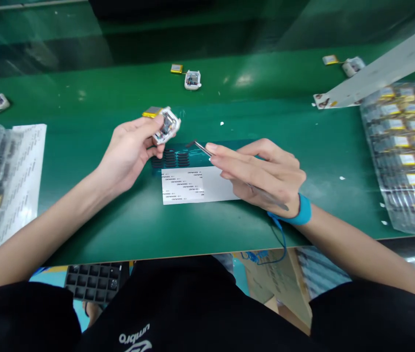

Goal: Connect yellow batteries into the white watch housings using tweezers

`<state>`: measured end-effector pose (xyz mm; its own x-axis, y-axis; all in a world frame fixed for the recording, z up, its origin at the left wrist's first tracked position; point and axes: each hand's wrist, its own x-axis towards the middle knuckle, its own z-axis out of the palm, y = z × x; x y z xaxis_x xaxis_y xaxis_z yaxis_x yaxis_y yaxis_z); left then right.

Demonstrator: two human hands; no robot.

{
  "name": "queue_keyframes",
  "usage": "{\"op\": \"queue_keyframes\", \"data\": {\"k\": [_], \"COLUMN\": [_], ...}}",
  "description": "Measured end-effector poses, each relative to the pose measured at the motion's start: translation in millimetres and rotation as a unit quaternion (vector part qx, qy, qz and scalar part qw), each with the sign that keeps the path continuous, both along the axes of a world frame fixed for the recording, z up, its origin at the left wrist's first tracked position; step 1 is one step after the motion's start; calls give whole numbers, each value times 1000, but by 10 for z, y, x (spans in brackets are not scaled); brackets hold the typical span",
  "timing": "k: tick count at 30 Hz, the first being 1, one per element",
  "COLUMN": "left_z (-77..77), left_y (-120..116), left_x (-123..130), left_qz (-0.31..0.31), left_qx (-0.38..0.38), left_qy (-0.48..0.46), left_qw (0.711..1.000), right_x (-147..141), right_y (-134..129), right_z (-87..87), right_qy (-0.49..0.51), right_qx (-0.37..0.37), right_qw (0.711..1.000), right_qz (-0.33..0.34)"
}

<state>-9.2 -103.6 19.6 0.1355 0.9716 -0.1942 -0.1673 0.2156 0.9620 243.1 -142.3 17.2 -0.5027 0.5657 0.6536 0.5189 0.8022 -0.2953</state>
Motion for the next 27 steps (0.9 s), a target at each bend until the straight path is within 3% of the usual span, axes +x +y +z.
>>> {"op": "queue_keyframes", "data": {"k": [4, 10, 14, 19, 24, 27], "left_z": [2, 36, 39, 14, -22, -45], "left_y": [-133, -263, -318, -347, -342, -345], "left_x": [131, 236, 287, 323, 321, 320], "left_qz": [62, 86, 90, 113, 117, 119], "left_qx": [12, -22, -3, 21, 39, 44], "left_qy": [1, -32, -15, -5, -7, -8], "left_qw": [998, 996, 996, 993, 992, 992], "right_x": [-13, -54, -72, -67, -57, -52], "right_y": [12, 25, 47, 50, 11, -7], "right_z": [-13, -26, -55, -98, -96, -72], "right_qy": [-23, -43, -34, -46, -84, -109], "right_qx": [74, -42, -22, -85, 95, 135], "right_qw": [996, 998, 999, 995, 991, 985], "right_qz": [43, 17, 21, 26, 32, 22]}}
